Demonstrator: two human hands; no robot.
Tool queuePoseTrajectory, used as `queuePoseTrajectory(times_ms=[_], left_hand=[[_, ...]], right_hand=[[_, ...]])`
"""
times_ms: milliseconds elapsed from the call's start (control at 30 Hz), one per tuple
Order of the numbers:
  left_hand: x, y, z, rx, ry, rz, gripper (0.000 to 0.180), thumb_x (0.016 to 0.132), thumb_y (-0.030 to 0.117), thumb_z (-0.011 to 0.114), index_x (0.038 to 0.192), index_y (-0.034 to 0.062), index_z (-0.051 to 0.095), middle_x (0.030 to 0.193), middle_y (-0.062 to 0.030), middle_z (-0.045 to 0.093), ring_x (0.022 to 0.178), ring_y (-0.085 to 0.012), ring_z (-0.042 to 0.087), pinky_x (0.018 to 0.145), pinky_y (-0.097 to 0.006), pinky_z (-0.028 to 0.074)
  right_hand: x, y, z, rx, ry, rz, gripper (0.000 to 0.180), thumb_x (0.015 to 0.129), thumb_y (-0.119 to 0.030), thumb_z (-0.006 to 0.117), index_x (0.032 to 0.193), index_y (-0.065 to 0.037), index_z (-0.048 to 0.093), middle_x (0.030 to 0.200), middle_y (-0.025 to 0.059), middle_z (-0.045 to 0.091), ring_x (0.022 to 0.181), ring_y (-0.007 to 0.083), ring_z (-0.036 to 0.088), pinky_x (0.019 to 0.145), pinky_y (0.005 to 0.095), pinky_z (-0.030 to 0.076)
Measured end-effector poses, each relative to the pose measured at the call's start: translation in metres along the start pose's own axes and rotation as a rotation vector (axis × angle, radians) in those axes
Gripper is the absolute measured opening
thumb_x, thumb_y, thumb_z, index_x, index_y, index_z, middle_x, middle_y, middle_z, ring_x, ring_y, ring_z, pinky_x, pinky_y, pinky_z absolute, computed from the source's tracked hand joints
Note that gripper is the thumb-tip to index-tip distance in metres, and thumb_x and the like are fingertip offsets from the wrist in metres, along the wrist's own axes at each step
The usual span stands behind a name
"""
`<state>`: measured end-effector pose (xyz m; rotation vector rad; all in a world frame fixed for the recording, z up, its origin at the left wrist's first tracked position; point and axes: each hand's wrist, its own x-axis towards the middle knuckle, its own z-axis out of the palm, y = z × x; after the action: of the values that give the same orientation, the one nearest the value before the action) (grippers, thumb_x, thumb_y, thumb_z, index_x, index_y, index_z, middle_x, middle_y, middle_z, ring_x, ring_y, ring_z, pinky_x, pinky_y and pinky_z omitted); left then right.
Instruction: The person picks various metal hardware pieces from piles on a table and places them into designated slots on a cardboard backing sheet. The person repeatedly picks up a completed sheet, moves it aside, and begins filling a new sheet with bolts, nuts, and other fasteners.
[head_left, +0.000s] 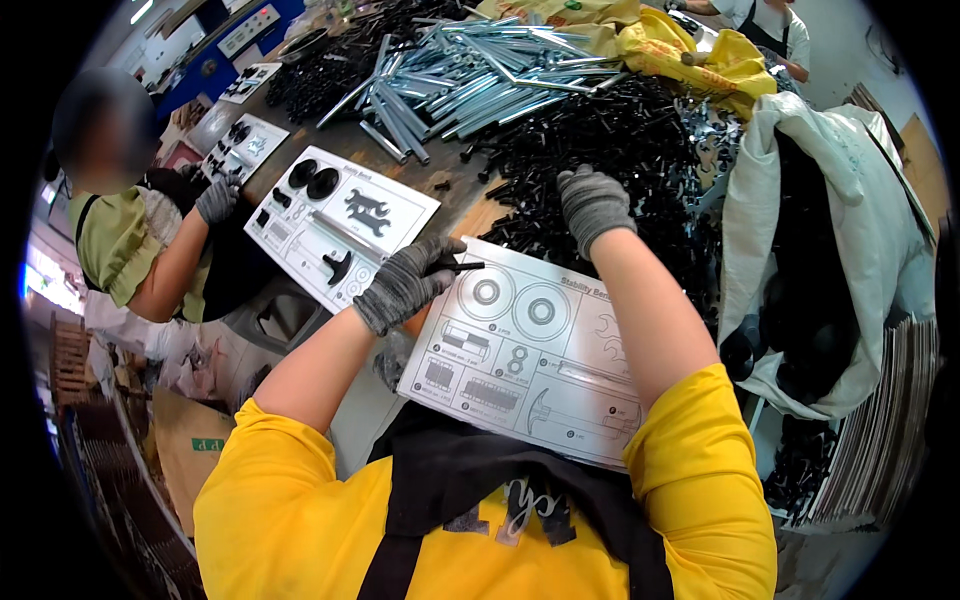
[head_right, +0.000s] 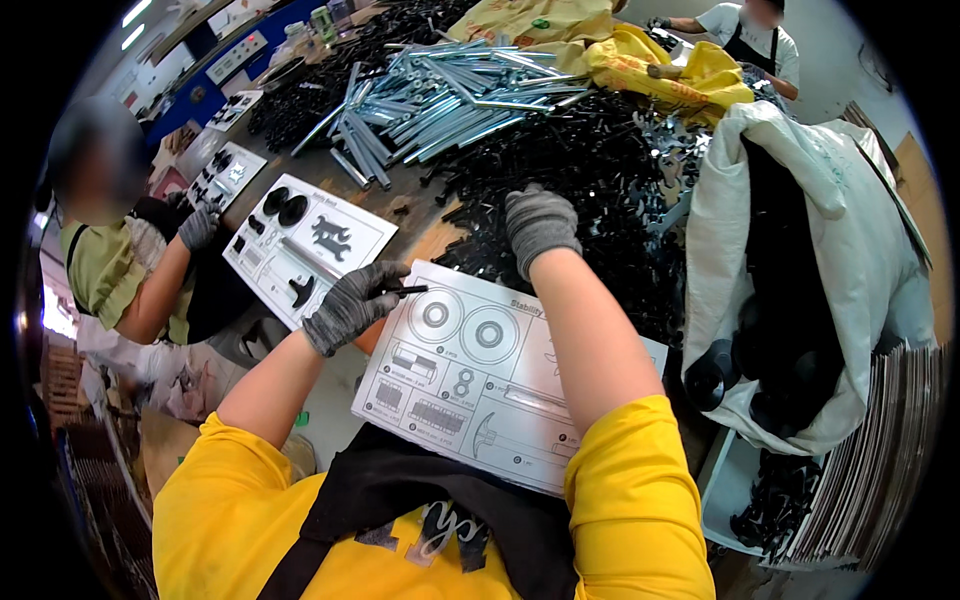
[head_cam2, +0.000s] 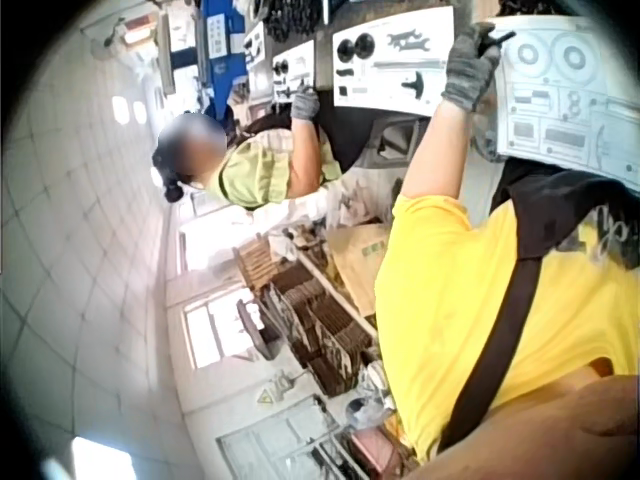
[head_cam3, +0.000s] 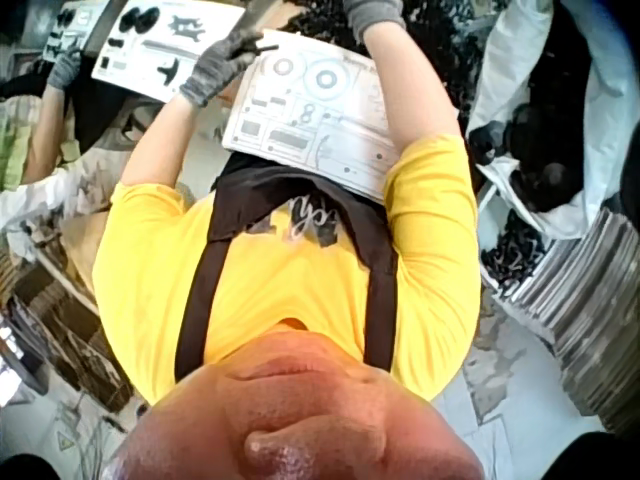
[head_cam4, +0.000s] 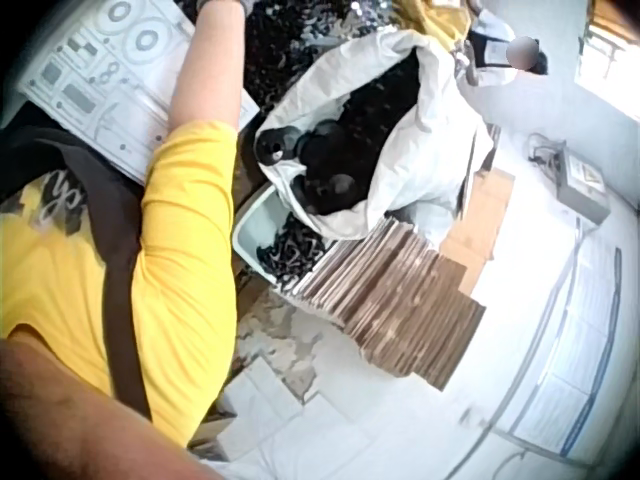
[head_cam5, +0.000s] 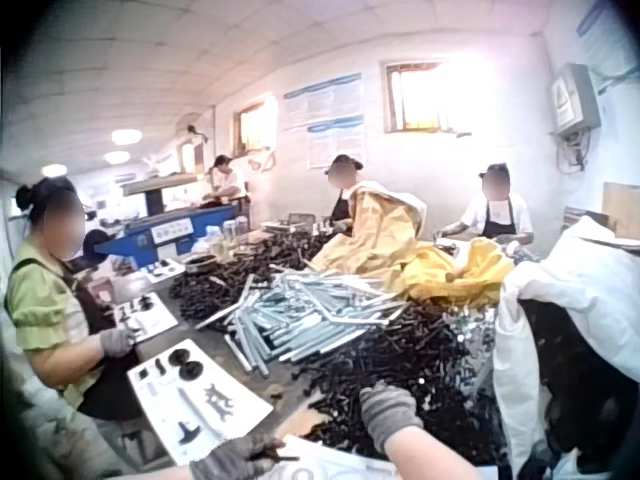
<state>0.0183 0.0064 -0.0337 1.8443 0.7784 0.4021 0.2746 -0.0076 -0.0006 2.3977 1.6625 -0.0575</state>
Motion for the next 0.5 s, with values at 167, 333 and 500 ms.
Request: queuePoseTrajectory(times_ms=[167,333,500], left_hand=[[-0.04,0.0,-0.008,0.564,-0.09,0.156,0.035,0.076,0.003,0.056,0.111,0.0049,0.055,0.091,-0.0119,0.058,0.085,-0.0223,0.057,0.079,-0.03,0.046],[-0.055,-0.003,-0.008,0.753,-0.154,0.19,0.031,0.074,0.008,0.058,0.105,0.0066,0.058,0.084,-0.0125,0.056,0.078,-0.0273,0.056,0.073,-0.034,0.046],[-0.064,-0.01,-0.013,0.744,-0.134,0.175,0.029,0.073,0.01,0.058,0.102,0.0076,0.059,0.082,-0.0129,0.057,0.078,-0.0282,0.056,0.071,-0.035,0.046]], right_hand=[[0.01,-0.004,-0.014,-0.088,-0.142,-0.054,0.029,0.077,-0.01,0.061,0.106,-0.013,0.061,0.112,0.007,0.059,0.102,0.0241,0.057,0.077,0.038,0.051],[0.015,-0.01,-0.01,-0.222,-0.215,-0.104,0.038,0.075,-0.007,0.062,0.112,-0.016,0.057,0.114,0.0064,0.058,0.103,0.0243,0.057,0.075,0.0388,0.051],[0.017,0.005,0.014,-0.043,0.115,-0.152,0.036,0.075,-0.02,0.059,0.109,-0.012,0.051,0.103,0.0096,0.06,0.096,0.0278,0.059,0.072,0.0408,0.051]])
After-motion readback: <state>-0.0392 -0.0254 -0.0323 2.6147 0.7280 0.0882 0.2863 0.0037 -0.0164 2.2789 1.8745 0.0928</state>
